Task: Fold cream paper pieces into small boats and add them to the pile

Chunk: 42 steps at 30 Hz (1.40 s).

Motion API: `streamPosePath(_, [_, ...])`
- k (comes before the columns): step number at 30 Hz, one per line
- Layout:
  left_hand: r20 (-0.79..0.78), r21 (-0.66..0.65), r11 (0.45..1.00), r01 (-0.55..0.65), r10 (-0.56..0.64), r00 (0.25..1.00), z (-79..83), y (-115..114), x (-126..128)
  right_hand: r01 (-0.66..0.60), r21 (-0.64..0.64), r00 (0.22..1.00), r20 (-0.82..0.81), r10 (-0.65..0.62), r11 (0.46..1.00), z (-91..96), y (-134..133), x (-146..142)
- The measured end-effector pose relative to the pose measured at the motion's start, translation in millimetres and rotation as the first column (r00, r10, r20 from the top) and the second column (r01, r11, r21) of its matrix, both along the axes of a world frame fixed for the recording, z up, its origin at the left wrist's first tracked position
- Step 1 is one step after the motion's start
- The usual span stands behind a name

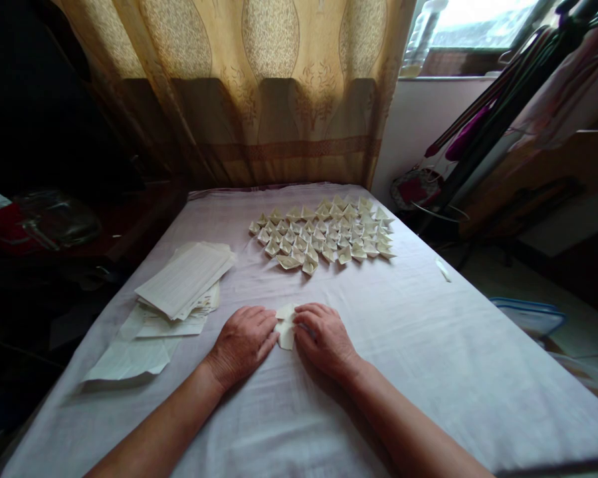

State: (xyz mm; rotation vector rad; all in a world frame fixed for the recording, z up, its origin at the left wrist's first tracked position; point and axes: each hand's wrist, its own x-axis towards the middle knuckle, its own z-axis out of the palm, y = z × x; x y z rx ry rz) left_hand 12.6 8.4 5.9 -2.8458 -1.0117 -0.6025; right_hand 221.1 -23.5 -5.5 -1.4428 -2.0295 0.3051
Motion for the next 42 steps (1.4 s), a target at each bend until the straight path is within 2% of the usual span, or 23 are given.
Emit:
streamPosePath(3, [-0.019, 0.01, 0.999, -0.035, 0.036, 0.999, 4.8, -8, 6, 0.074, -0.044, 0.993, 0.095, -0.069, 0.996, 0.8, 19, 12])
streamPosePath(8, [-0.042, 0.006, 0.994, -0.109, 0.11, 0.993, 6.9, -14, 17, 0.011, -0.079, 0.996, 0.088, -0.004, 0.997, 2.3, 35, 18])
streamPosePath(13, [-0.075, -0.001, 0.997, -0.081, 0.081, 0.994, 8.9, -12, 16, 0.009, -0.073, 1.0, 0.015, -0.008, 0.997, -1.6, 32, 19])
streamPosePath(19, [-0.14, -0.123, 0.99, 0.075, -0.093, 0.986, 16.4, 7, -3, -0.043, -0.107, 0.994, -0.1, 0.033, 0.993, -3.6, 25, 21])
streamPosePath(23, [-0.142, -0.222, 0.967, 0.125, -0.159, 0.977, 19.2, 19, -13, -0.096, -0.099, 0.991, -0.098, 0.087, 0.99, -4.1, 23, 24])
streamPosePath(28, [-0.095, -0.247, 0.962, 0.113, -0.141, 0.985, 14.2, 21, -13, -0.078, -0.069, 0.996, -0.051, 0.075, 0.995, -5.1, 20, 27])
streamPosePath(31, [-0.059, -0.219, 0.972, 0.082, -0.097, 0.994, 9.9, 19, -12, -0.064, -0.085, 0.998, -0.019, 0.063, 0.994, -3.1, 19, 25])
streamPosePath(34, [-0.072, -0.218, 0.972, 0.086, -0.104, 0.992, 8.0, 17, -13, -0.048, -0.11, 0.999, -0.003, 0.048, 0.993, -1.0, 20, 22])
streamPosePath(38, [-0.114, -0.211, 0.973, 0.089, -0.115, 0.987, 6.6, 12, -16, -0.073, -0.116, 0.997, -0.011, 0.072, 0.991, -0.1, 21, 23])
streamPosePath(42, [-0.086, -0.174, 0.984, 0.038, -0.054, 0.995, 2.8, 3, -16, -0.117, -0.104, 0.993, -0.002, 0.117, 0.988, -0.5, 20, 26])
